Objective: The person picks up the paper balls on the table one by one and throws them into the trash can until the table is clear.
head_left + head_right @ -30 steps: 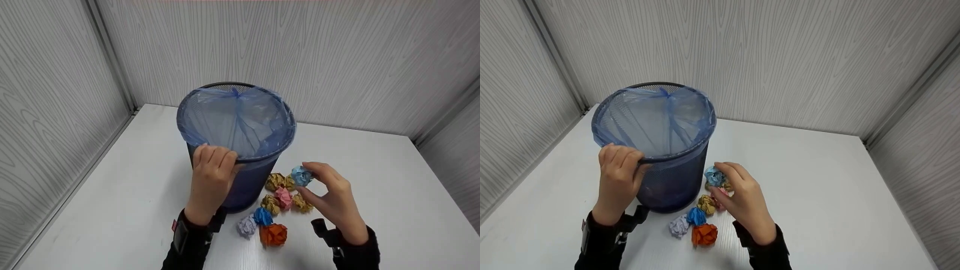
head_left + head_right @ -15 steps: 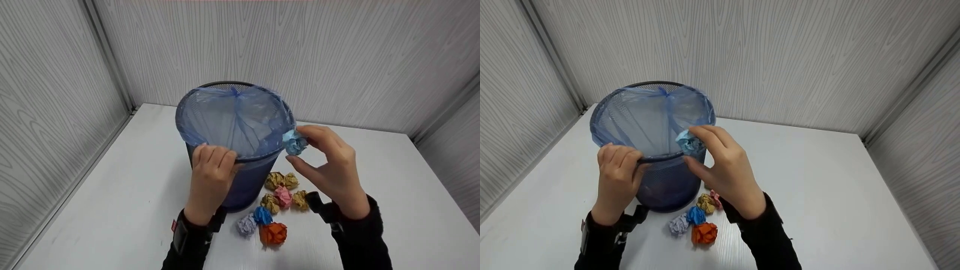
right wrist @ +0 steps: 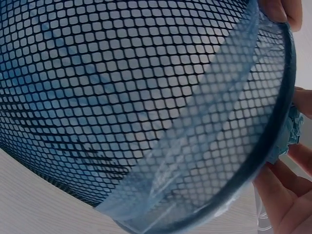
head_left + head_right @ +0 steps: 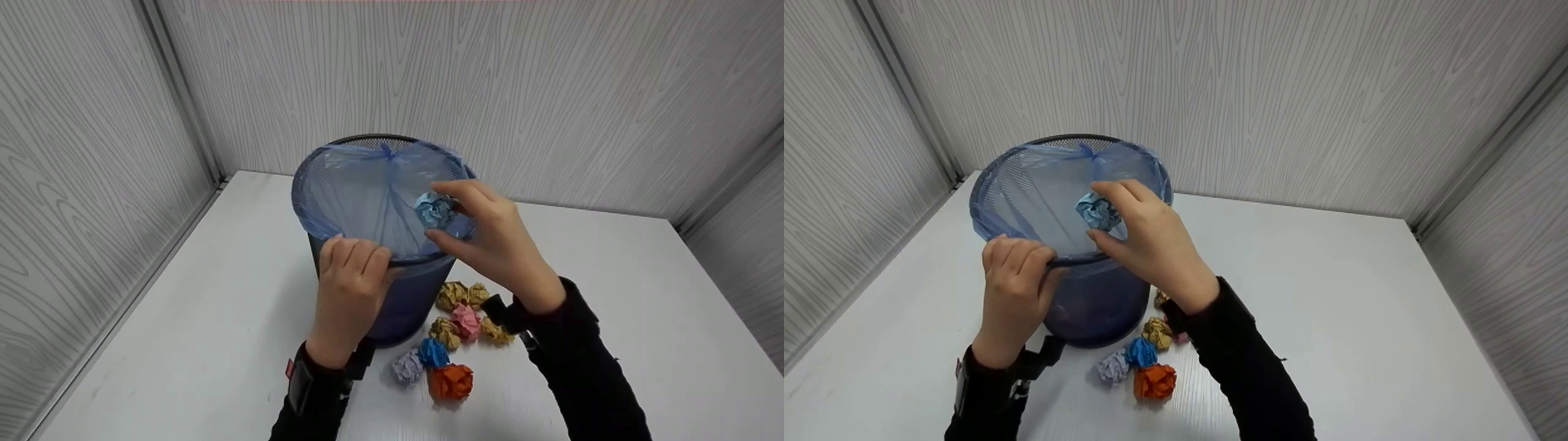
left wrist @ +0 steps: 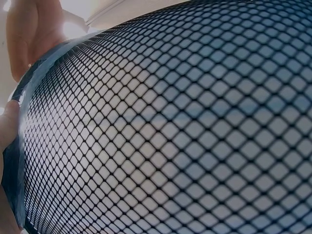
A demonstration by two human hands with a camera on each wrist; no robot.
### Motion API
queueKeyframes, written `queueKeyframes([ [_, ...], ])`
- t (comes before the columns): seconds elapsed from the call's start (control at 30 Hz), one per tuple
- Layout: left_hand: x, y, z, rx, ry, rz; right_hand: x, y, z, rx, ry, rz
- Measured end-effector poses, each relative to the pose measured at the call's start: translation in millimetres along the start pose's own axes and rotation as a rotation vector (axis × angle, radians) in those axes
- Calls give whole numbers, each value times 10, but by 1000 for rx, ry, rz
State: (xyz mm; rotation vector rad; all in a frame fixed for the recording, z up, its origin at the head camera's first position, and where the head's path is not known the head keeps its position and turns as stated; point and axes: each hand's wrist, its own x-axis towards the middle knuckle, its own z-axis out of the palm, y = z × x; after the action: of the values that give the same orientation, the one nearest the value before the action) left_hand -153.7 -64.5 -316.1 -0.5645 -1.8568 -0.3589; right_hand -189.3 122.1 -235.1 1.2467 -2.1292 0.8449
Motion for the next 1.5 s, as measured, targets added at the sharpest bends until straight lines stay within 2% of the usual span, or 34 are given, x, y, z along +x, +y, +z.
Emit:
queueKeyframes([
  [0.2,20,10,-5,4,-6,8,-9,79,40,18,-40,43],
  [0.43,19,9,4,7,-9,11,-25,108,51,37,-49,42],
  [0.77,27,28,-8,-18,-9,4,-149,129,-64,20,30,53],
  [0.9,37,34,-5,-10,-6,5,-273,228,-149,20,65,108],
  [1.1,39,27,6,5,-1,12,-551,479,-187,15,83,247],
  [1.33,32,18,18,-9,-3,14,-790,781,-42,13,2,408],
  [1.5,33,27,11,-14,-13,11,-872,929,128,21,-74,457],
])
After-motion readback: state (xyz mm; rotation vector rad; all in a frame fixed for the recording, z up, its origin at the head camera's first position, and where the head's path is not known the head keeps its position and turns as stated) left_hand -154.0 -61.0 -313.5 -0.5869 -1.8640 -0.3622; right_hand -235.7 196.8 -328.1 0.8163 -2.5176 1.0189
